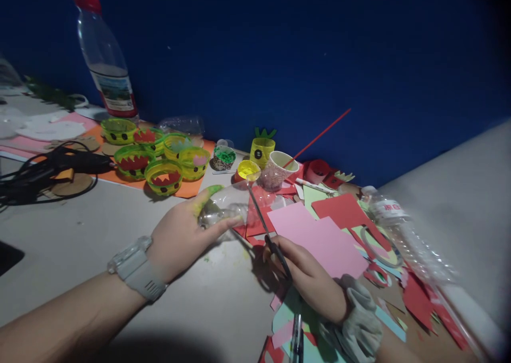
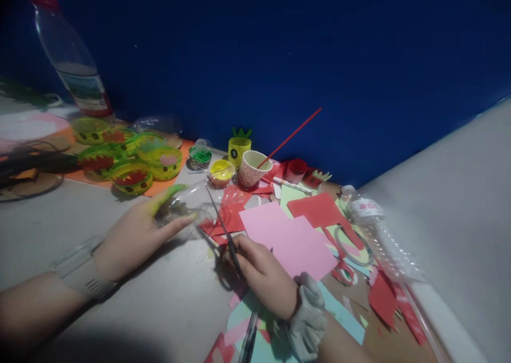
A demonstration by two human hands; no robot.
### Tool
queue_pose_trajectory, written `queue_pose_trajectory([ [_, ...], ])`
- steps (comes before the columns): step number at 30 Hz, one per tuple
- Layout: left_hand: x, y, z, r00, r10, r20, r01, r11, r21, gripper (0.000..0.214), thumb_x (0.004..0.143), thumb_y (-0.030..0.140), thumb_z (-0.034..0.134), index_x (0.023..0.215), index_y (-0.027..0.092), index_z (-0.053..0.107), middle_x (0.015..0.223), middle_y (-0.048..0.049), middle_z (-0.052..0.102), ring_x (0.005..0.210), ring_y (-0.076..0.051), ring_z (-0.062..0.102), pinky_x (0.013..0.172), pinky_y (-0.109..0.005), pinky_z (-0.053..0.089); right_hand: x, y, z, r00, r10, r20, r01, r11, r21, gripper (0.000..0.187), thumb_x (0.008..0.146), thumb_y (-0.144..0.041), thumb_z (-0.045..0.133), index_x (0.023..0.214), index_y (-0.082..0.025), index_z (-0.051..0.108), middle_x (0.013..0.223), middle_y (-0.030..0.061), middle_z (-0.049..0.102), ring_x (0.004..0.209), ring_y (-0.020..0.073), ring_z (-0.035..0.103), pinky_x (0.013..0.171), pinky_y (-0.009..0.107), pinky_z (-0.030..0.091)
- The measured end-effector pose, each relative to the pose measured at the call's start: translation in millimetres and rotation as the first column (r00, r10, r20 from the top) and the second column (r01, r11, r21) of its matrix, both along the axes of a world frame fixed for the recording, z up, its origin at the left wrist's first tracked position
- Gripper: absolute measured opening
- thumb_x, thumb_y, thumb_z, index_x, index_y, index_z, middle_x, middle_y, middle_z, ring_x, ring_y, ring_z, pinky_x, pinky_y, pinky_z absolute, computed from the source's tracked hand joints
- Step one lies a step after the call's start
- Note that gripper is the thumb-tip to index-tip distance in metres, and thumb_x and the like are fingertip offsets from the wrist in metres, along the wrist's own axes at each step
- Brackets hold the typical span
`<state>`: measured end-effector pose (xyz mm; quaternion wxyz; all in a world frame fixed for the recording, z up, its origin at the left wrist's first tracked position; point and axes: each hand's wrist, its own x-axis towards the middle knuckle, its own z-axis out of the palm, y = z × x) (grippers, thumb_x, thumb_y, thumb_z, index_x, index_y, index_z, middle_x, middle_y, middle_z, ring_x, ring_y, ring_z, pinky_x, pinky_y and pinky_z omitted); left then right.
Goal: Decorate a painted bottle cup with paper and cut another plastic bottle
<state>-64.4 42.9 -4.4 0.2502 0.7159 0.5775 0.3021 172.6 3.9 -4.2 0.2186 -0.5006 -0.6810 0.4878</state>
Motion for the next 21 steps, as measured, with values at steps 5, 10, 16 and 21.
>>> queue_pose_trajectory([
  [5,1.9,-0.5,-0.4,1.0,0.019,0.013,-0.019,1.0,0.008,0.063,0.073,0.065,0.053,0.123,0.026,0.051,0.109,-0.0047,0.066,0.094,-0.024,0.063,0.076,-0.035,0.051,-1.4,-1.4,-0.6,0.999,0.005,-0.038,-0.005,1.0,-0.012,0.022,0.093,-0.036,0.041,0.083,-0.017,0.048,0.075,-0.0003,0.047,0.066,0.012,0.043,0.061,0.025,0.038],
  [10,4.7,-3.3,-0.6,0.998,0.013,-0.055,-0.008,0.996,0.09,0.066,0.074,0.065,0.052,0.123,0.022,0.052,0.104,-0.0071,0.067,0.09,-0.025,0.063,0.073,-0.034,0.051,-1.9,-3.2,-2.0,1.0,0.022,-0.017,-0.022,0.999,0.024,0.02,0.093,-0.034,0.04,0.084,-0.018,0.047,0.074,-0.0007,0.047,0.065,0.0121,0.042,0.06,0.025,0.037],
  [16,4.8,-3.2,0.0,0.996,0.02,-0.084,-0.008,0.99,0.144,0.064,0.075,0.064,0.052,0.12,0.019,0.054,0.101,-0.0078,0.067,0.088,-0.024,0.063,0.073,-0.034,0.051,-0.5,-3.9,-4.1,0.996,0.034,0.082,-0.042,0.995,0.096,0.027,0.095,-0.038,0.033,0.079,-0.019,0.042,0.072,-0.0007,0.046,0.065,0.0132,0.043,0.061,0.025,0.036],
  [21,4.6,-2.9,0.2,0.997,0.015,-0.08,-0.003,0.989,0.146,0.064,0.076,0.064,0.051,0.122,0.02,0.052,0.098,-0.0073,0.066,0.086,-0.023,0.063,0.074,-0.033,0.05,-0.5,-3.7,-3.9,0.995,0.032,0.099,-0.043,0.993,0.106,0.028,0.096,-0.039,0.033,0.079,-0.019,0.043,0.072,-0.0011,0.046,0.066,0.013,0.043,0.061,0.025,0.035],
])
